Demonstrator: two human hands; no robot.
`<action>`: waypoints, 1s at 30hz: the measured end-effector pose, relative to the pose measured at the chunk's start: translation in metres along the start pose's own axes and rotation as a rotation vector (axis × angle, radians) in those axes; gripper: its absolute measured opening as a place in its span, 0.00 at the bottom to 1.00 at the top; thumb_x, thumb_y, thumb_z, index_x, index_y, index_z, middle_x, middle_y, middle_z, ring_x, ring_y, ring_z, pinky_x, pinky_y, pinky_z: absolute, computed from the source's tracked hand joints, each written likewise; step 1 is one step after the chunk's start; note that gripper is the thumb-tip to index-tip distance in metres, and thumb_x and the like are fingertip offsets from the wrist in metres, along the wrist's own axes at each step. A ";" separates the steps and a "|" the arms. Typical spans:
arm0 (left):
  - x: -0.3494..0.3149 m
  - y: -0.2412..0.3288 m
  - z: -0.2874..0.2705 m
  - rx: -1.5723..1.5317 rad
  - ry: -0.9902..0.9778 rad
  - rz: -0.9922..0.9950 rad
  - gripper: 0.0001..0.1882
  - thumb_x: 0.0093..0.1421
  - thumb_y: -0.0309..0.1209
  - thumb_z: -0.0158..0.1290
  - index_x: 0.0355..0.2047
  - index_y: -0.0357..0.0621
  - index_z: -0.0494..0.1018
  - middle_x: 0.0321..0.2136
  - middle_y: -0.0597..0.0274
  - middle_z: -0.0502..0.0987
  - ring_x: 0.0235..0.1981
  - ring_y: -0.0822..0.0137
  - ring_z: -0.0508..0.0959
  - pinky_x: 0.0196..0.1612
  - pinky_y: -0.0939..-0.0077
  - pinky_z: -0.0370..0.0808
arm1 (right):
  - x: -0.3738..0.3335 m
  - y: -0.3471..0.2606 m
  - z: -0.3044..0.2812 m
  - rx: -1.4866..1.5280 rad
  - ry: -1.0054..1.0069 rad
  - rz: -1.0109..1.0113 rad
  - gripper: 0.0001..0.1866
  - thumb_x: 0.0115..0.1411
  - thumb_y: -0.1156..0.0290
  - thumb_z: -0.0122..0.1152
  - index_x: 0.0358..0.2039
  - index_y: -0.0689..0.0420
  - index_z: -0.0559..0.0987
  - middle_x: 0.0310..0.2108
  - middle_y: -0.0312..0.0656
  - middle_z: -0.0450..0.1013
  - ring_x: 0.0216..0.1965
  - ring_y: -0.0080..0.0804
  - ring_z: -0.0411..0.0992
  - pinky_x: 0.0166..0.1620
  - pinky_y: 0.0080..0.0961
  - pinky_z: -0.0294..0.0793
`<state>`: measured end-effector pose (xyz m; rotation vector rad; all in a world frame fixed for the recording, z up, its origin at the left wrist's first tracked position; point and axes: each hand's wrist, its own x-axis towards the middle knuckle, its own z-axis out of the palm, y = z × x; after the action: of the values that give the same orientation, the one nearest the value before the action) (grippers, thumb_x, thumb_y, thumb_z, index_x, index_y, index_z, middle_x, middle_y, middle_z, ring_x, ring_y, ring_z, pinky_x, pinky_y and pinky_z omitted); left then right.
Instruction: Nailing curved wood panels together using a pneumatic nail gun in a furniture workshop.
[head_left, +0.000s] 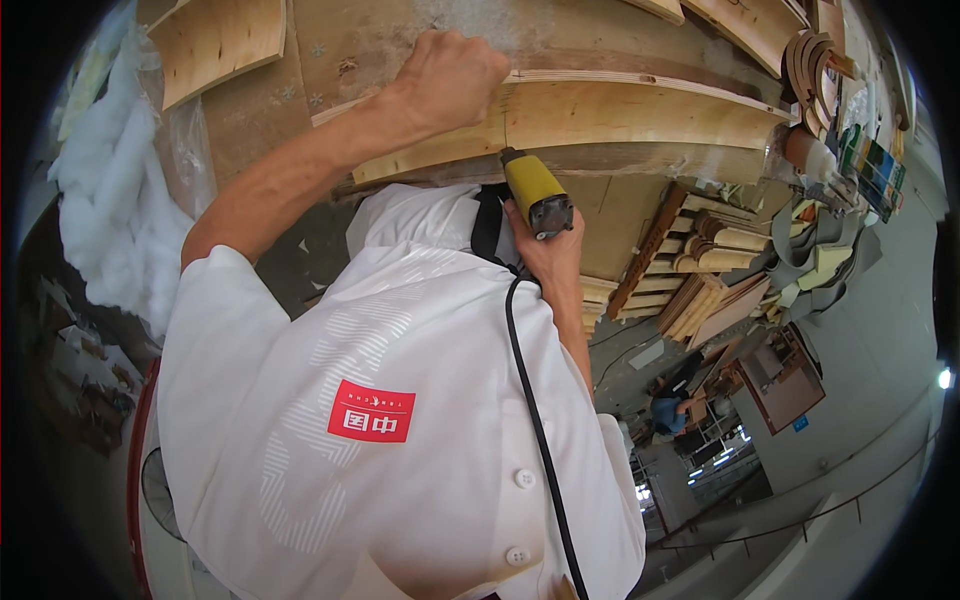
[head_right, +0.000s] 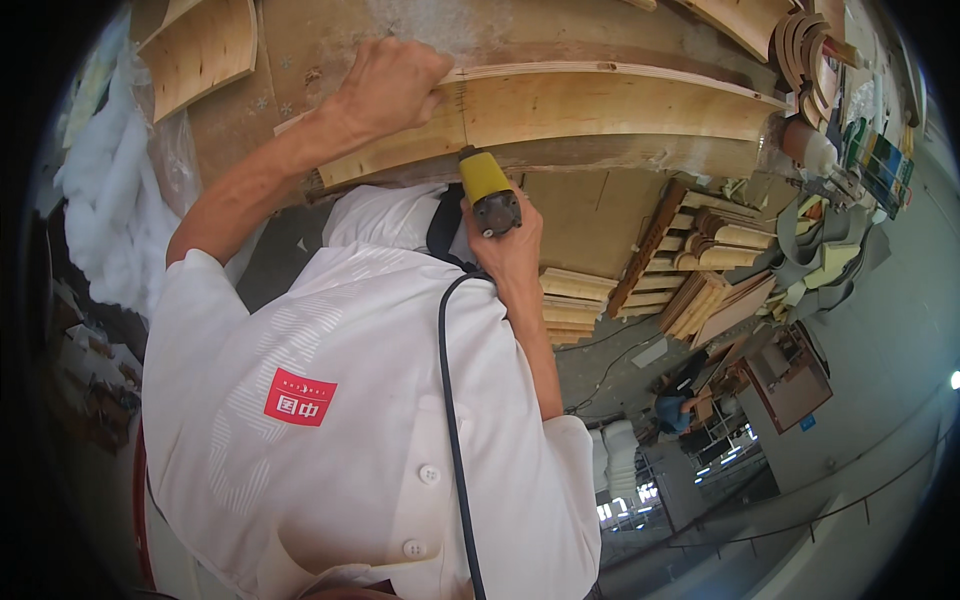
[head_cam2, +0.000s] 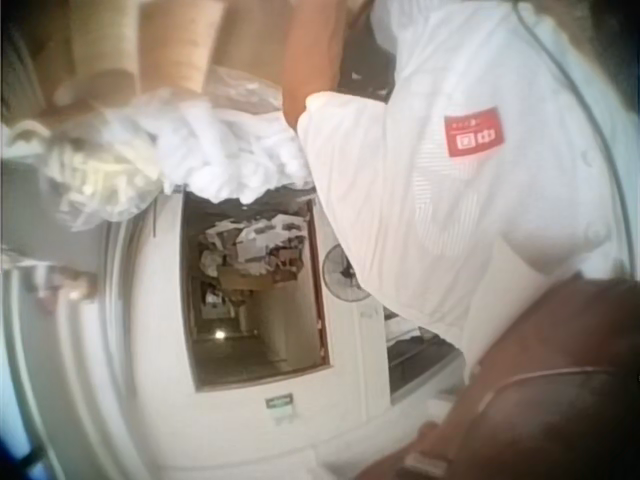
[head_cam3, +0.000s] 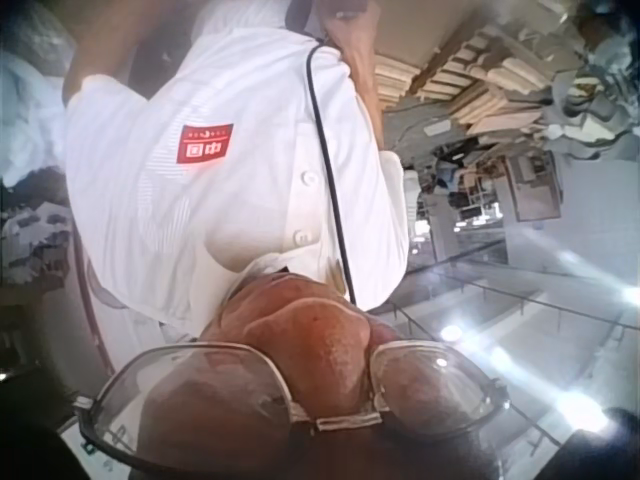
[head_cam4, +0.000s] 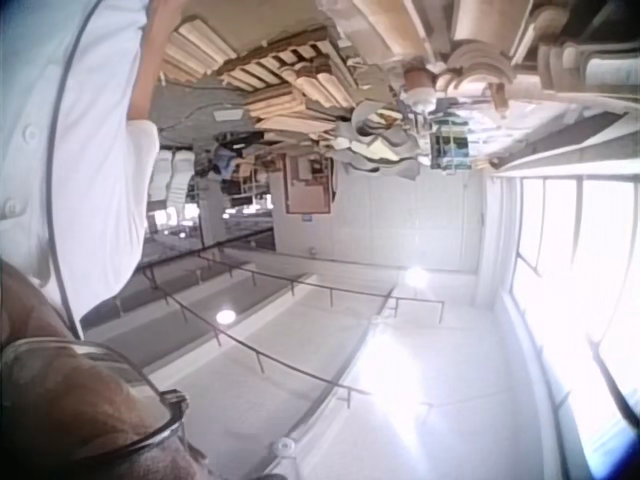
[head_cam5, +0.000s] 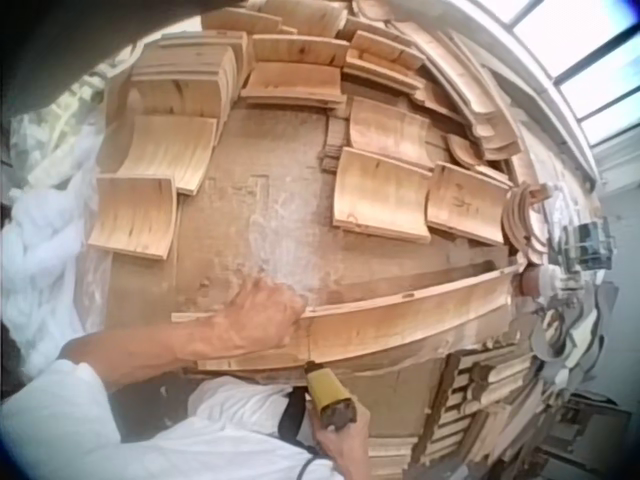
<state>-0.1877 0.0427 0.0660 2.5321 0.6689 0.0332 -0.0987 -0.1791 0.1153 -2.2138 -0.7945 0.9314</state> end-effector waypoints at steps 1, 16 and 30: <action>0.000 0.001 0.000 0.006 -0.009 -0.008 0.11 0.45 0.32 0.62 0.26 0.39 0.76 0.24 0.48 0.79 0.30 0.47 0.81 0.33 0.55 0.78 | 0.000 -0.001 0.000 0.001 -0.002 0.001 0.15 0.50 0.72 0.69 0.38 0.63 0.79 0.29 0.50 0.78 0.32 0.45 0.78 0.37 0.30 0.75; -0.006 0.010 -0.001 0.016 0.043 0.012 0.10 0.44 0.31 0.62 0.26 0.40 0.77 0.24 0.50 0.79 0.29 0.50 0.81 0.33 0.57 0.78 | 0.001 -0.003 0.007 -0.024 -0.024 0.072 0.13 0.50 0.72 0.67 0.36 0.60 0.77 0.30 0.51 0.77 0.34 0.51 0.76 0.39 0.34 0.74; 0.000 -0.002 0.004 -0.042 0.040 -0.083 0.12 0.42 0.33 0.62 0.27 0.41 0.78 0.23 0.49 0.79 0.29 0.48 0.81 0.34 0.56 0.78 | -0.005 0.036 0.007 0.112 0.145 0.115 0.19 0.49 0.70 0.73 0.40 0.64 0.78 0.34 0.47 0.78 0.35 0.35 0.77 0.41 0.28 0.74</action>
<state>-0.1877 0.0421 0.0615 2.4673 0.7802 0.0687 -0.0962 -0.2035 0.0877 -2.2180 -0.5402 0.8370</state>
